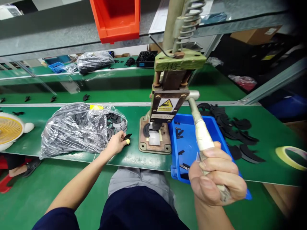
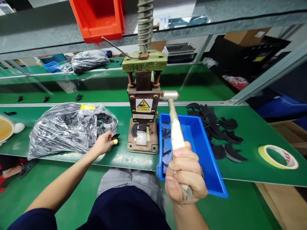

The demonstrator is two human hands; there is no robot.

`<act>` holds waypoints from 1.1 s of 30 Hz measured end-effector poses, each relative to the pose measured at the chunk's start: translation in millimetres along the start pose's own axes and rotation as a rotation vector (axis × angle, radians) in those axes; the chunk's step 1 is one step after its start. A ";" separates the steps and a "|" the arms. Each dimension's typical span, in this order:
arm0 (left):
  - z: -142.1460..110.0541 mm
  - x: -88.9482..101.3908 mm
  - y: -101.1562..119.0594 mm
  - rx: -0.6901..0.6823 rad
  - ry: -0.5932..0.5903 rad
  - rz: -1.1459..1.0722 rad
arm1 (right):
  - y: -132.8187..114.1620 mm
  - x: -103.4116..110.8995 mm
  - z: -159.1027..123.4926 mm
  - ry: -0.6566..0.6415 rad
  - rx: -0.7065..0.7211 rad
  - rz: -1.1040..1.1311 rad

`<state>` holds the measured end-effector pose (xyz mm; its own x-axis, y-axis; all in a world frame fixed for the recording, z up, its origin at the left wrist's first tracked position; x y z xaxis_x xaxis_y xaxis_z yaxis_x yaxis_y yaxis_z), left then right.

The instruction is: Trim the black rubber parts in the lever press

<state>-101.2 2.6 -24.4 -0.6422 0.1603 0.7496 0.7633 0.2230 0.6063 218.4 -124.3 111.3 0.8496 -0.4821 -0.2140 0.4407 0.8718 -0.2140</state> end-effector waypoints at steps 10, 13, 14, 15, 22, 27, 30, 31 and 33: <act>28.2 -39.8 100.4 0.066 -0.293 -0.755 | -1.2 0.6 -0.1 -0.075 -0.034 -0.008; 42.1 -52.5 109.8 0.102 -0.316 -0.764 | -0.9 0.7 -0.5 -0.086 -0.031 0.000; 46.3 -56.8 109.3 0.124 -0.326 -0.757 | -0.8 0.7 -0.8 -0.086 -0.032 0.000; 50.0 -60.4 107.9 0.144 -0.332 -0.745 | -0.7 0.8 -1.2 -0.085 -0.037 -0.001; 60.7 -65.7 100.2 0.205 -0.302 -0.626 | -1.9 0.9 -2.4 -0.079 -0.058 -0.018; 58.4 -61.1 104.1 0.248 -0.261 -0.524 | -1.4 -0.5 -1.1 -0.059 -0.057 0.005; 58.4 -59.1 108.7 0.273 -0.243 -0.474 | -0.9 -2.1 -0.1 -0.026 -0.073 0.006; 59.2 -59.1 109.1 0.293 -0.232 -0.449 | -0.6 -3.0 0.1 -0.018 -0.081 0.000; 62.5 -61.3 107.8 0.337 -0.213 -0.402 | -1.2 -3.7 0.3 0.010 -0.085 -0.022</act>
<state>16.0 76.9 -21.6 -0.9043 0.1822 0.3860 0.4139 0.5956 0.6884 214.8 -123.5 112.6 0.8368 -0.5024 -0.2175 0.4328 0.8504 -0.2993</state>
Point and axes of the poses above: each hand's wrist, its own z-axis towards the middle knuckle, its own x-axis out of the back of the hand, y = z × x, the point moved 7 cm from there along z, towards the middle knuckle, and after that the axes turned 9 degrees about x, right-handed, at the moved point
